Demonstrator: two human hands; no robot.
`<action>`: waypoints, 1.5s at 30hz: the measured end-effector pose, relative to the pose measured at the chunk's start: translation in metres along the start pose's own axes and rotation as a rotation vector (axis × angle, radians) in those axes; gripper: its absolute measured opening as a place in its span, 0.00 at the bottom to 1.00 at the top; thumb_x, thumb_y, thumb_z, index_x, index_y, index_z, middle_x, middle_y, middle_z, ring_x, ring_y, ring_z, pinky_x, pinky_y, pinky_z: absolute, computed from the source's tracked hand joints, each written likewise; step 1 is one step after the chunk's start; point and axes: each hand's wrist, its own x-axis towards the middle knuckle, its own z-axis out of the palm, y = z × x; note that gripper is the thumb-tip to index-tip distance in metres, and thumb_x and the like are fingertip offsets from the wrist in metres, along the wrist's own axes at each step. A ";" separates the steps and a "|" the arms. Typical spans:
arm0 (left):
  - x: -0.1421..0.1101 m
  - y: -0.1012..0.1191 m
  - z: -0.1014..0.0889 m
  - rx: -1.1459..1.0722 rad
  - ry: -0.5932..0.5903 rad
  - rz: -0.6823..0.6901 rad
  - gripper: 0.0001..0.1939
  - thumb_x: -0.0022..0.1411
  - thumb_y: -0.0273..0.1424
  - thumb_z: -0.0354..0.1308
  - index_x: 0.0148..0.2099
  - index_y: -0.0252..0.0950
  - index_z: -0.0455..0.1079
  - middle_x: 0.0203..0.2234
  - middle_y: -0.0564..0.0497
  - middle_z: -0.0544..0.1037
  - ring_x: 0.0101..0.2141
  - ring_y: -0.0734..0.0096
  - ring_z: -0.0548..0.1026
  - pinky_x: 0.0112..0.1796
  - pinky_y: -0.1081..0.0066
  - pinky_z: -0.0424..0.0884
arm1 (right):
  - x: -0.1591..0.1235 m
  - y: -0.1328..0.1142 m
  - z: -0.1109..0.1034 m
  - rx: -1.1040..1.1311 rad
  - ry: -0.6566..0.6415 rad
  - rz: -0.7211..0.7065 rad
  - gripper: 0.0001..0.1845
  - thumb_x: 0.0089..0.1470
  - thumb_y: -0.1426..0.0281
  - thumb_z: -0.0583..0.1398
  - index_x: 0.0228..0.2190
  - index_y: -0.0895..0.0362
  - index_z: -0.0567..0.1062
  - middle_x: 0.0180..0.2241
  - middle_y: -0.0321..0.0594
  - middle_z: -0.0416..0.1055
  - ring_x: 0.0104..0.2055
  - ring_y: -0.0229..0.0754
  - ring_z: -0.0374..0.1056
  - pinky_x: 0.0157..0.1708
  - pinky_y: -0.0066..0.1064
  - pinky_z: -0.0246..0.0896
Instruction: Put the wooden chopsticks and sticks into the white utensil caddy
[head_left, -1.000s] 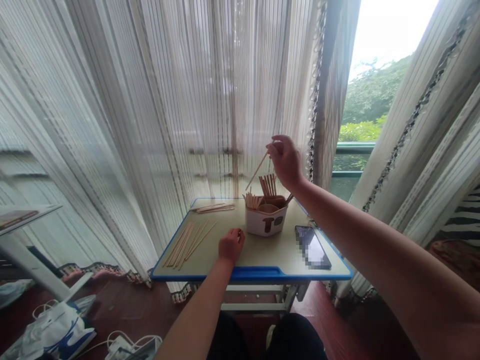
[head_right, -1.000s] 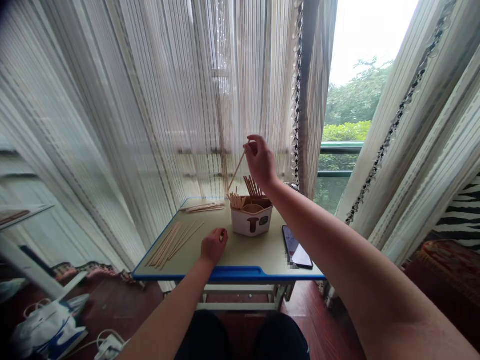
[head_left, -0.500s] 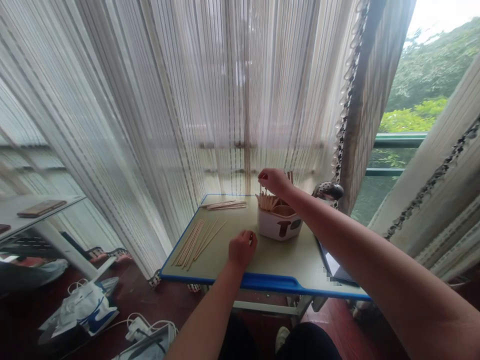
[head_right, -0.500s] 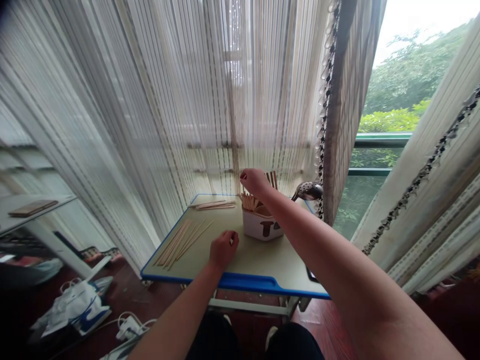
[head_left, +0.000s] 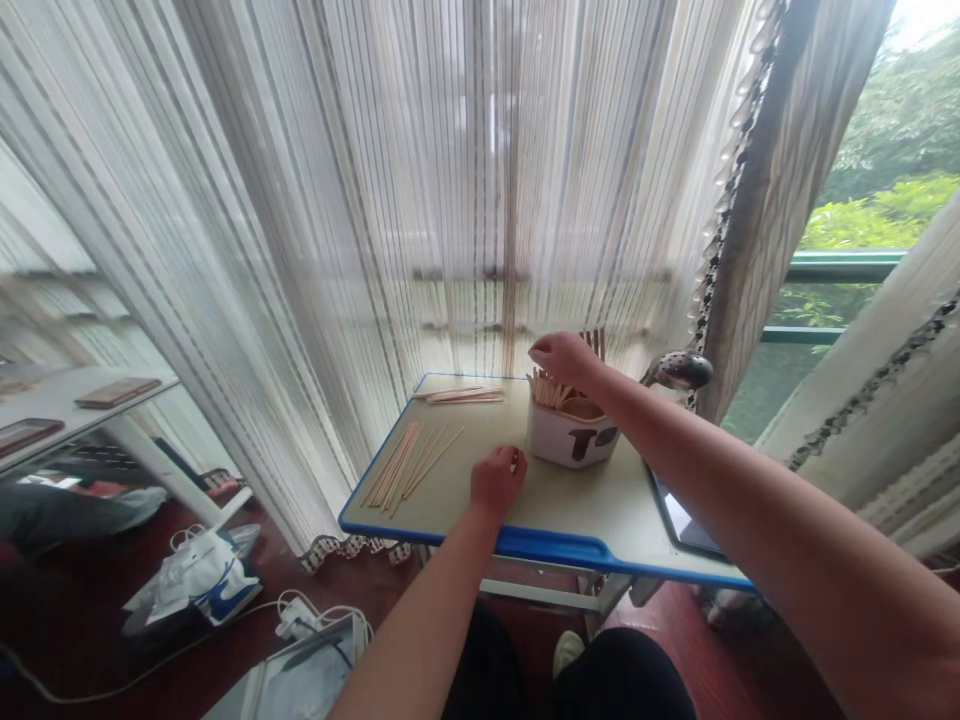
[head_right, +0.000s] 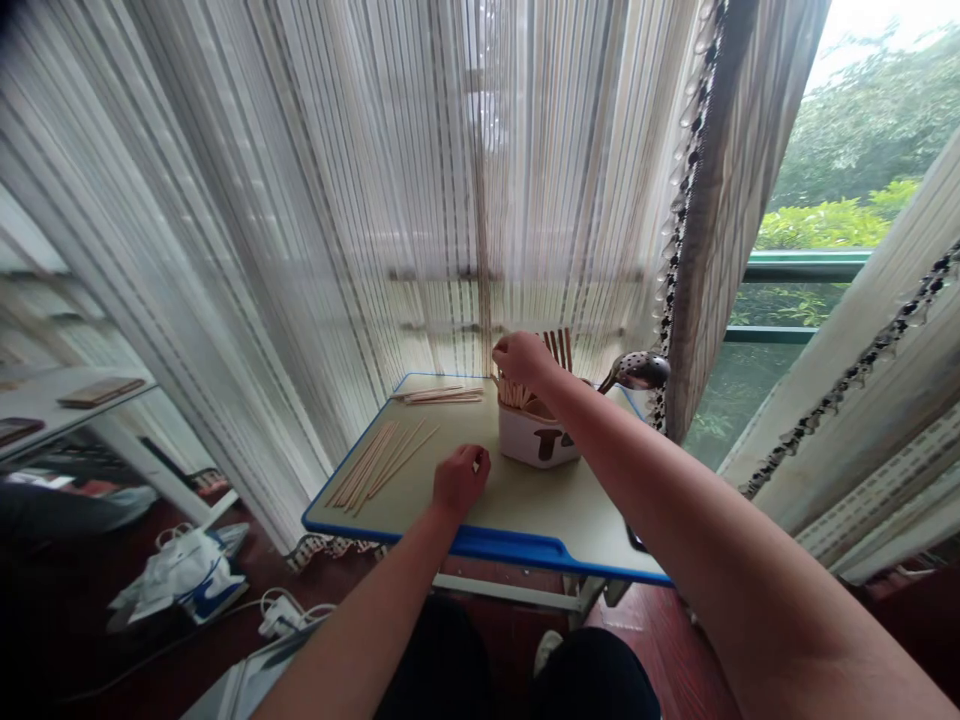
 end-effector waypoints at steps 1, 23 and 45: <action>0.000 0.000 0.000 -0.003 0.007 -0.009 0.13 0.62 0.34 0.45 0.32 0.38 0.69 0.28 0.50 0.74 0.28 0.71 0.72 0.30 0.73 0.62 | -0.005 -0.005 0.000 0.013 0.062 -0.027 0.14 0.50 0.69 0.53 0.34 0.59 0.77 0.30 0.42 0.75 0.34 0.41 0.69 0.35 0.30 0.59; -0.013 -0.047 -0.034 0.506 0.071 -0.413 0.17 0.59 0.21 0.39 0.37 0.28 0.70 0.38 0.35 0.71 0.44 0.52 0.66 0.41 0.58 0.59 | -0.176 0.029 0.151 0.422 0.110 0.313 0.16 0.53 0.65 0.49 0.40 0.57 0.70 0.34 0.43 0.73 0.36 0.44 0.69 0.35 0.32 0.62; -0.016 -0.034 -0.044 0.391 -0.080 -0.003 0.11 0.62 0.27 0.46 0.38 0.36 0.70 0.37 0.43 0.73 0.43 0.59 0.65 0.43 0.60 0.56 | -0.172 0.037 0.158 0.581 0.218 0.268 0.17 0.49 0.65 0.53 0.40 0.57 0.71 0.34 0.43 0.72 0.34 0.42 0.67 0.37 0.33 0.61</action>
